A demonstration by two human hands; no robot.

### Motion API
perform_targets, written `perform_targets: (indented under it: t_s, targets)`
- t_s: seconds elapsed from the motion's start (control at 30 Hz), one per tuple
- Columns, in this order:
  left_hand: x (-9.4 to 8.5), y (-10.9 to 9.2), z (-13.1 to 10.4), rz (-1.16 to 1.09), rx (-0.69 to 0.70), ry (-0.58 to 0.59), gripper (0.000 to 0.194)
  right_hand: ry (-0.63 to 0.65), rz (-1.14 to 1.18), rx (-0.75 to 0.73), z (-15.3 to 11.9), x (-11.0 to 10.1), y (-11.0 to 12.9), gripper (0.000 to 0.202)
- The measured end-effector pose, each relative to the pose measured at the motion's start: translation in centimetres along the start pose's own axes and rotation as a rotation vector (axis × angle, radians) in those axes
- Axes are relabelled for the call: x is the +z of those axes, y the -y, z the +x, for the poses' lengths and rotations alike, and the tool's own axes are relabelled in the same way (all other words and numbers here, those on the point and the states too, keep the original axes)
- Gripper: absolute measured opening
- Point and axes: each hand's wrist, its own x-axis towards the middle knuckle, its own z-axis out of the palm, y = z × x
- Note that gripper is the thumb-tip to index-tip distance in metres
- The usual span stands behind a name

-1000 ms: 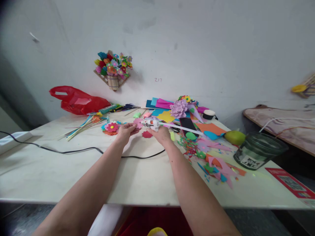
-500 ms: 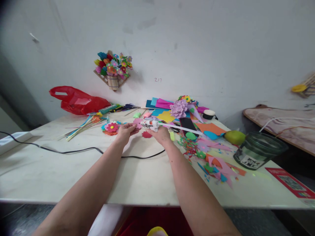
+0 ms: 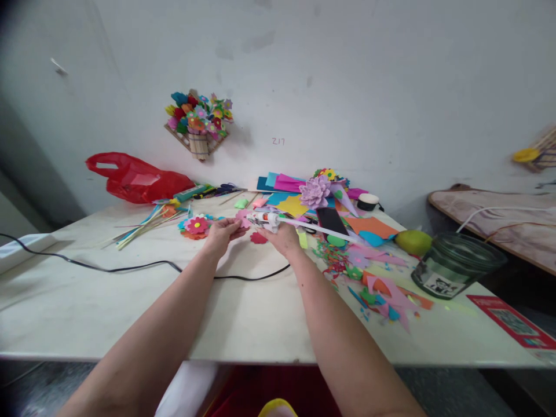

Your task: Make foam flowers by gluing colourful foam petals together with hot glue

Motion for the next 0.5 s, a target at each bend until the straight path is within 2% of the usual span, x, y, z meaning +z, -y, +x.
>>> perform_targets:
  t_s: [0.23, 0.37, 0.5]
  targets:
    - [-0.23, 0.04, 0.05, -0.059, -0.019, 0.027, 0.016, -0.029, 0.160, -0.059, -0.05, -0.02, 0.26, 0.034]
    - [-0.41, 0.06, 0.01, -0.129, -0.023, 0.088, 0.013, -0.044, 0.252, 0.044, -0.13, -0.12, 0.56, 0.036]
    - [-0.37, -0.08, -0.14, -0.177, -0.036, 0.096, 0.010, -0.016, 0.391, 0.128, -0.26, -0.09, 0.53, 0.038]
